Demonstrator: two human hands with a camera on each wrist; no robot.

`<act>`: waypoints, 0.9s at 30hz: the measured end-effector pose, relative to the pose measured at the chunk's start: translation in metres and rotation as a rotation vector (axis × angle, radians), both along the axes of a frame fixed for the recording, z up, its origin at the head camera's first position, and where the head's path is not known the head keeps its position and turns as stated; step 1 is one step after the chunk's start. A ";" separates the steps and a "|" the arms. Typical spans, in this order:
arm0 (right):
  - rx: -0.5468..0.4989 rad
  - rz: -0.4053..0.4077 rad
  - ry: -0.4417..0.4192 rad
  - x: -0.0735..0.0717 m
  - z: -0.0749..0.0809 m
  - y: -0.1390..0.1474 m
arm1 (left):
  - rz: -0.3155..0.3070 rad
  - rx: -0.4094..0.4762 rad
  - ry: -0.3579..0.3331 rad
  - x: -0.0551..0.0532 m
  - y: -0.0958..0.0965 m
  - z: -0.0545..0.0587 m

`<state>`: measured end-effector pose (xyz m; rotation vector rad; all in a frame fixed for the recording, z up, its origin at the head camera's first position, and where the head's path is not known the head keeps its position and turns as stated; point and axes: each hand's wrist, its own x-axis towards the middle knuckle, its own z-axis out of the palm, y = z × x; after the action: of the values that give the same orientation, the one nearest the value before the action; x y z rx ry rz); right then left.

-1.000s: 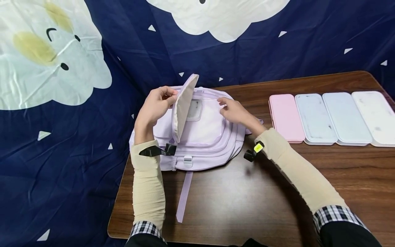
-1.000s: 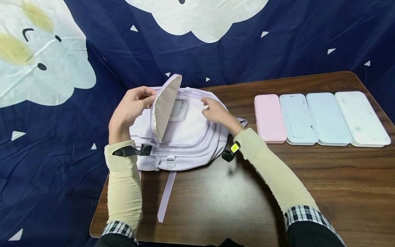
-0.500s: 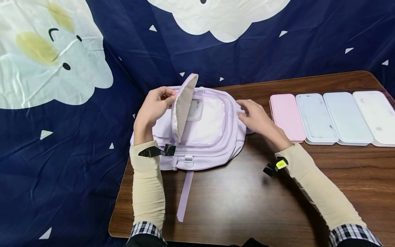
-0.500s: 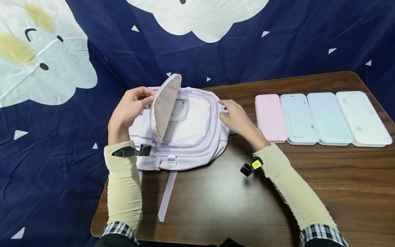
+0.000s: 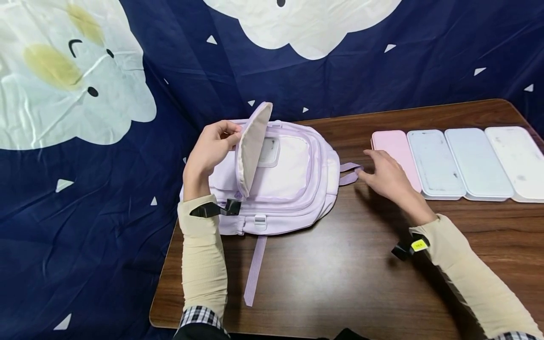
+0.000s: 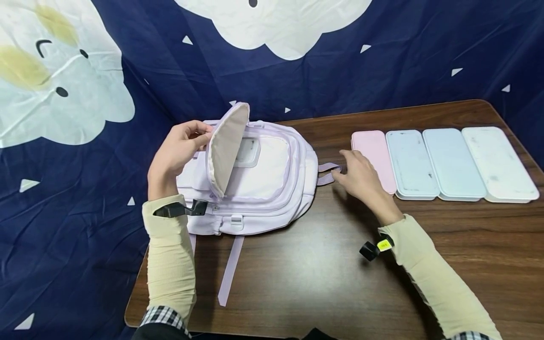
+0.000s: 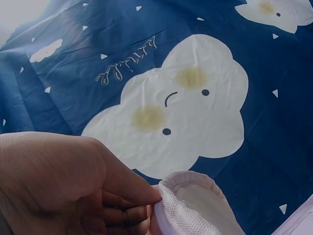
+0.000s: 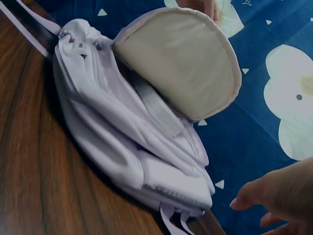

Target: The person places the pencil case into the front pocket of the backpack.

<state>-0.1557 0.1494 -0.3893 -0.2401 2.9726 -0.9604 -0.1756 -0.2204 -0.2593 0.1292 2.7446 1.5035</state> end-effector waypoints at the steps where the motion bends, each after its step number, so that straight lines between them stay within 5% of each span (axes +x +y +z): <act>1: 0.006 -0.019 -0.003 0.002 -0.001 0.003 | -0.001 0.000 0.000 0.000 0.000 0.000; 11: 0.089 -0.133 -0.044 0.008 -0.005 0.025 | -0.004 -0.011 0.001 0.001 0.000 0.000; 27: 0.140 -0.200 -0.085 0.011 -0.017 0.043 | -0.005 -0.011 0.004 0.000 0.000 0.000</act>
<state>-0.1447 0.1921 -0.4061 0.0997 3.0098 -0.7486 -0.1756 -0.2203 -0.2591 0.1388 2.7534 1.4888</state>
